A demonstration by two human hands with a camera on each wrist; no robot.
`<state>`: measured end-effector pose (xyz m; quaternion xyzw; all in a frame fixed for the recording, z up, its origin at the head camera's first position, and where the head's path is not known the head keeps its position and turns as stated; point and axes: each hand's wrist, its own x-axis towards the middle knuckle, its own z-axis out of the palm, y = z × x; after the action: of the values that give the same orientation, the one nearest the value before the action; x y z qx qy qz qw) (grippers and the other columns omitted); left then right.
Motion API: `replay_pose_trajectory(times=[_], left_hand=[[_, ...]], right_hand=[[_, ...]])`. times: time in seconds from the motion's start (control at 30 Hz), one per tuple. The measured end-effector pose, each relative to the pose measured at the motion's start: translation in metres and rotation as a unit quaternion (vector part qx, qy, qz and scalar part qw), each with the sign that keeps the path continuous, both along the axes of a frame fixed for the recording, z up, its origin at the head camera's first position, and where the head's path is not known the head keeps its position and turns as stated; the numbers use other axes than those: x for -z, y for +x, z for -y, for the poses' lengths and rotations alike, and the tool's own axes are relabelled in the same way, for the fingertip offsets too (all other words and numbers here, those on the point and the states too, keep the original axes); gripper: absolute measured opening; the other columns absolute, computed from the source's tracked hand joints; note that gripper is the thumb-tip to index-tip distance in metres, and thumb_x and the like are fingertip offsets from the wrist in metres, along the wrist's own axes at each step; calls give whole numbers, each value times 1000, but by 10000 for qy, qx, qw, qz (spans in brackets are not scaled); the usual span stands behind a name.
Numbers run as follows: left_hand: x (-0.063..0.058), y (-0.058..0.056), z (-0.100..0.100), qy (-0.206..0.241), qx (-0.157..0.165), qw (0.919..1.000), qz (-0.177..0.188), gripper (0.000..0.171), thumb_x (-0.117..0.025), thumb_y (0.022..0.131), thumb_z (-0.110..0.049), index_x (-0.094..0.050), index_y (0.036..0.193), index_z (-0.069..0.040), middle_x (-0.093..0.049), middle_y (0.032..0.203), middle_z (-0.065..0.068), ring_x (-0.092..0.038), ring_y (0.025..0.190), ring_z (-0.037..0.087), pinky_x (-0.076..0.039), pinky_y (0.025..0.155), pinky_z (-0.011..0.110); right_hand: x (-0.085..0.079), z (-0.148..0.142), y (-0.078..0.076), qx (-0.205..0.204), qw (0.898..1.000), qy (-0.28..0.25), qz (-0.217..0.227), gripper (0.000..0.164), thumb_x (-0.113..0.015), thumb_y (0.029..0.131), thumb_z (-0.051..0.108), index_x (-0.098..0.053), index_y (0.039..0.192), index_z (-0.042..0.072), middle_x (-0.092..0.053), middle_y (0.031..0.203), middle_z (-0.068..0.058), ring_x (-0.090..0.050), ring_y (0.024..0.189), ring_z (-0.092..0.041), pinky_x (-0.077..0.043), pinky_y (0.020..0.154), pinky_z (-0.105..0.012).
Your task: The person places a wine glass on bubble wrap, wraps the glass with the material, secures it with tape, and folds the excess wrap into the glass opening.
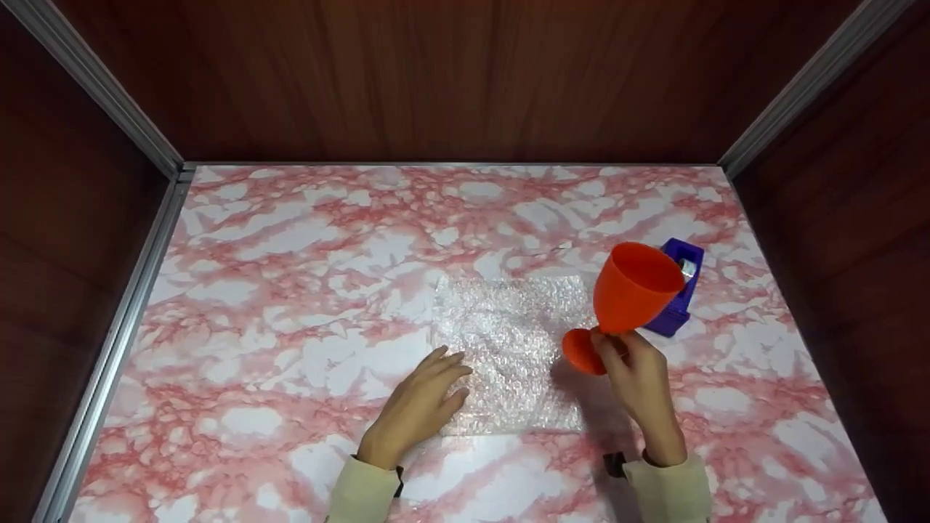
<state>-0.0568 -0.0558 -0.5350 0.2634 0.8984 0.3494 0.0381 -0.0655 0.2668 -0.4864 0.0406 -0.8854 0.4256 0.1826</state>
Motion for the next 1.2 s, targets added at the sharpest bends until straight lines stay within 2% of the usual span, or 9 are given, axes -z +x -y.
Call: replay_pose_trajectory(times=[0.23,0.47,0.67,0.8,0.97,1.2], left_hand=[[0,-1,12,136,-400,9988,-240,29,-65,99,-22,-68,125,-8,-57,140,11,-41,138,34,-38,109,45],[0,-1,18,357,-524,9975,-313,29,-65,99,-19,-68,125,-6,-58,138,15,-45,135,37,-39,107,49],[1,-1,23,355,-649,9968,-318,30,-65,98,-20,-68,124,-5,-59,137,15,-47,133,35,-40,107,48],[1,-2,25,320,-699,9967,-265,31,-65,99,-20,-68,125,-6,-58,138,14,-48,133,33,-40,107,46],[2,-2,27,310,-786,9961,-260,31,-65,98,-20,-68,125,-5,-59,137,14,-49,131,32,-39,108,45],[2,-1,28,269,-893,9954,-230,33,-65,98,-20,-68,126,-3,-60,135,13,-50,130,31,-39,108,45]], right_hand=[[0,18,3,-367,9977,-191,532,5,-71,93,7,-71,89,6,-62,74,4,-55,66,-13,-46,61,-20],[4,34,3,-788,9914,-240,1013,9,-72,94,11,-68,86,11,-58,70,7,-52,62,-13,-44,56,-24],[8,50,2,-1161,9831,-479,1334,8,-71,95,15,-68,88,12,-57,69,8,-52,62,-12,-43,56,-25],[13,64,3,-1487,9744,-683,1543,11,-68,97,16,-67,86,13,-55,66,6,-50,60,-11,-41,56,-24],[25,83,2,-1967,9584,-882,1871,14,-66,99,19,-68,88,11,-57,69,4,-51,61,-10,-44,57,-24],[36,104,1,-2166,9440,-947,2301,17,-66,98,17,-67,83,8,-59,70,1,-52,63,-11,-43,58,-24]])
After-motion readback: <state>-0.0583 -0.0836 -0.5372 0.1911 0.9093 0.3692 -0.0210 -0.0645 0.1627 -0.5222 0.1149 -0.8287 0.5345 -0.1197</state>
